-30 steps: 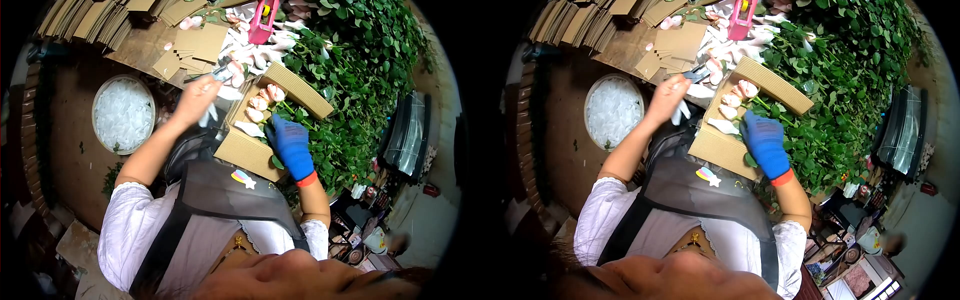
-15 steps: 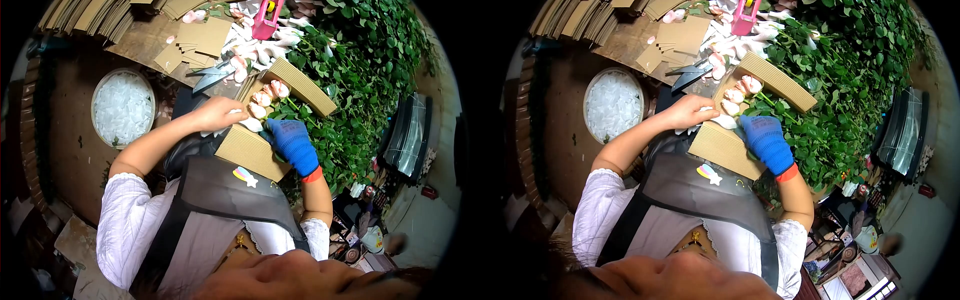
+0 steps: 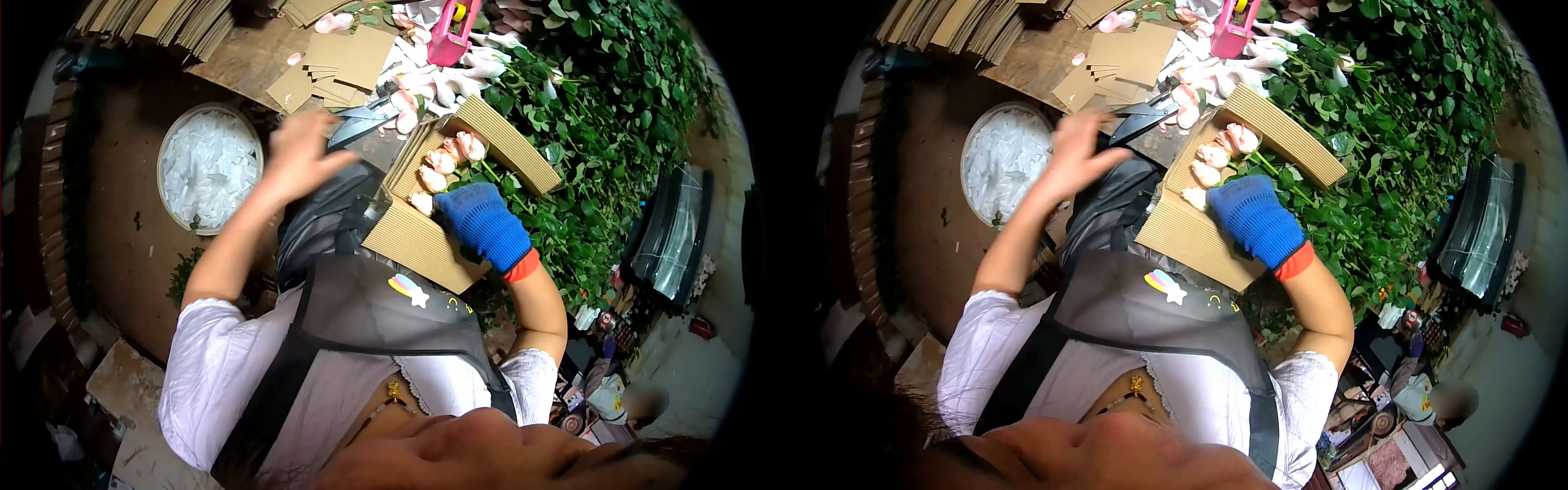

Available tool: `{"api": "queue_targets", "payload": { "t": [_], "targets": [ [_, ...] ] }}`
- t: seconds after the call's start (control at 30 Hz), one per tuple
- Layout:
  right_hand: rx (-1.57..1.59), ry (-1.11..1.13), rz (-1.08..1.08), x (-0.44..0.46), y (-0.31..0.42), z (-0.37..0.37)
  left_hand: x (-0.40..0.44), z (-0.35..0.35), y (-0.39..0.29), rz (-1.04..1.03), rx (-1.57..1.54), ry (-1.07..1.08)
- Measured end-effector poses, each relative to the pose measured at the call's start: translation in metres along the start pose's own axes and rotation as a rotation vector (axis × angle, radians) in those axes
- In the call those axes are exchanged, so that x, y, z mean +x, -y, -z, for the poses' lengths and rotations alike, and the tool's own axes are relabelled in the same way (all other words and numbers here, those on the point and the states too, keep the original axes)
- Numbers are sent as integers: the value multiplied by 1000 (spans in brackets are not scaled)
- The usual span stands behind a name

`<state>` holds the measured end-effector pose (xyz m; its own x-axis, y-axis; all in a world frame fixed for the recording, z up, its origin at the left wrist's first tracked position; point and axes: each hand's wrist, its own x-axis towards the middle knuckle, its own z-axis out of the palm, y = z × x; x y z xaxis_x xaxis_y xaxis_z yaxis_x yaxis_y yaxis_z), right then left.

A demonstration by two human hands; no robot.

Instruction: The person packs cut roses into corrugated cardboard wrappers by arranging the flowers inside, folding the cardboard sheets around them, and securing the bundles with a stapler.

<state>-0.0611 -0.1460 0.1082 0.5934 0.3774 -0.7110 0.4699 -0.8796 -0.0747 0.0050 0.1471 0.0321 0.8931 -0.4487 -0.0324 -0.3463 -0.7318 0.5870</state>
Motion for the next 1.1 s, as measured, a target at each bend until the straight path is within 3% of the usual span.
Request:
{"api": "queue_targets", "payload": {
  "t": [0.07,0.1,0.17,0.27,0.37,0.53,0.63,0.73,0.87,0.93,1.03,1.1],
  "targets": [
    [3,-12,-13,-1,0,-2,27,-41,-39,-101,-285,82],
    [20,-53,-11,-4,0,-4,36,-42,-62,-38,-389,275],
    [114,-170,-40,-13,-1,-8,50,-61,-69,-248,-371,392],
    [398,-352,-196,-36,-4,-11,49,-76,-62,-340,-391,412],
    [359,-590,-231,-26,0,-23,48,-70,-69,-315,-366,467],
    [256,-578,-172,-16,-9,-38,51,-68,-68,-299,-370,547],
    [253,-574,-179,-19,-6,-38,52,-71,-67,-290,-401,561],
    [226,-434,-252,-12,0,-34,53,-70,-70,-253,-437,516],
    [230,-528,-284,-22,3,-37,54,-83,-77,-227,-444,337],
    [306,-553,-391,-31,4,-19,49,-89,-75,-238,-441,289],
    [254,-649,-377,-10,-9,-34,45,-88,-76,-238,-483,268],
    [184,-580,-376,-5,-15,-36,45,-91,-74,-247,-495,250]
  ]
}}
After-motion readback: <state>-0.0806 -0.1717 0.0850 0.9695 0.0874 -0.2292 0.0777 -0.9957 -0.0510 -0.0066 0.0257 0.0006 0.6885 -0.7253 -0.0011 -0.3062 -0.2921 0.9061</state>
